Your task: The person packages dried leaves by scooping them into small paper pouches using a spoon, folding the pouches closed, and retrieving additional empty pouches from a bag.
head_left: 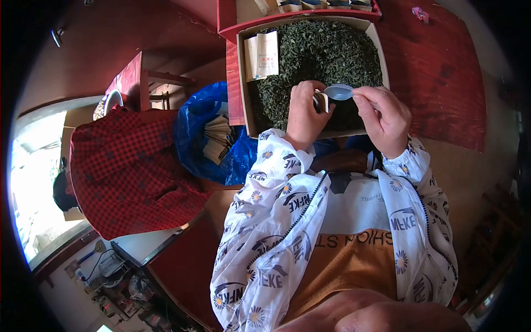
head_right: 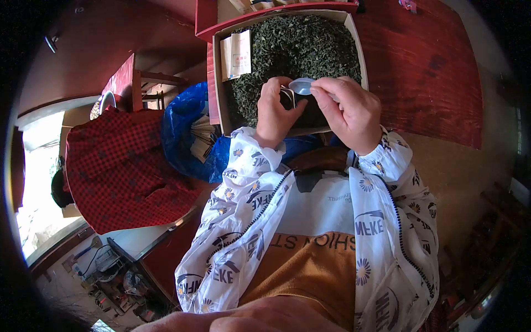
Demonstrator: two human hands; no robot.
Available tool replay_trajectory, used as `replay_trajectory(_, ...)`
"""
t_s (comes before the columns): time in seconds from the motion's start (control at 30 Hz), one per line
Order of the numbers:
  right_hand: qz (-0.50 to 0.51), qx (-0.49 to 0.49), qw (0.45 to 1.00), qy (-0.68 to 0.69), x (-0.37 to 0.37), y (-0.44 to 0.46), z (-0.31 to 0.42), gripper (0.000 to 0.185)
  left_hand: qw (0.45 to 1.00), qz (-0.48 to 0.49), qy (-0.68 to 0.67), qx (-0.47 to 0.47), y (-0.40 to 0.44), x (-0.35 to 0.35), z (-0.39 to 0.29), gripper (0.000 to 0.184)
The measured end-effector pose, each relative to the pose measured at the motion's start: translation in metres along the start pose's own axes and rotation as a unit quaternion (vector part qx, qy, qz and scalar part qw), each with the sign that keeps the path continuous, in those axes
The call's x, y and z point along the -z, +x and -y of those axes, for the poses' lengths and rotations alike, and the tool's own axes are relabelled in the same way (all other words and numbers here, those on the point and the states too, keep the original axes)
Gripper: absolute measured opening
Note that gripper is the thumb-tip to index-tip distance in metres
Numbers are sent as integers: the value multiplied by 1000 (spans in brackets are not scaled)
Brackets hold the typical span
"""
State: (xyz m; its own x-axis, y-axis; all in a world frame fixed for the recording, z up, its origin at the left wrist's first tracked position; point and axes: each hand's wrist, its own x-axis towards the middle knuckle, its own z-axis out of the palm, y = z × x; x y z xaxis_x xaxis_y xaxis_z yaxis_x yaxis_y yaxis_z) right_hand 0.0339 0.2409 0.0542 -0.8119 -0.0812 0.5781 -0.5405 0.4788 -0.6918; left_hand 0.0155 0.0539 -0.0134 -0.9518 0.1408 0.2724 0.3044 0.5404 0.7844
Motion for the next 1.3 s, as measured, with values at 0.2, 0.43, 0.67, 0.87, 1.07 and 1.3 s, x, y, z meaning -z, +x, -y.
replay_trajectory(0.2, 8, 7, 1000, -5, -1, 0, -1, 14, 1000, 4, 0, 7, -1, 0, 1, 44)
replay_trajectory(0.43, -21, -33, 999, 10, 1, -1, -2, 12, 1000, -1, -8, 25, -1, 1, 2, 49)
replay_trajectory(0.67, 23, -16, 1000, -13, -2, -2, -1, 11, 999, -25, -33, 28, 0, 3, -3, 58)
replay_trajectory(0.87, 30, -13, 999, 1, -4, 0, 0, 8, 998, -59, 13, -12, -1, 1, 3, 67)
replay_trajectory(1.07, -39, 3, 999, 8, 0, 16, -16, 25, 998, -63, -19, 25, 1, 0, 7, 60)
replay_trajectory(1.3, 222, -166, 960, 36, -23, 10, -20, 27, 998, -62, -24, 23, 0, 3, 4, 57)
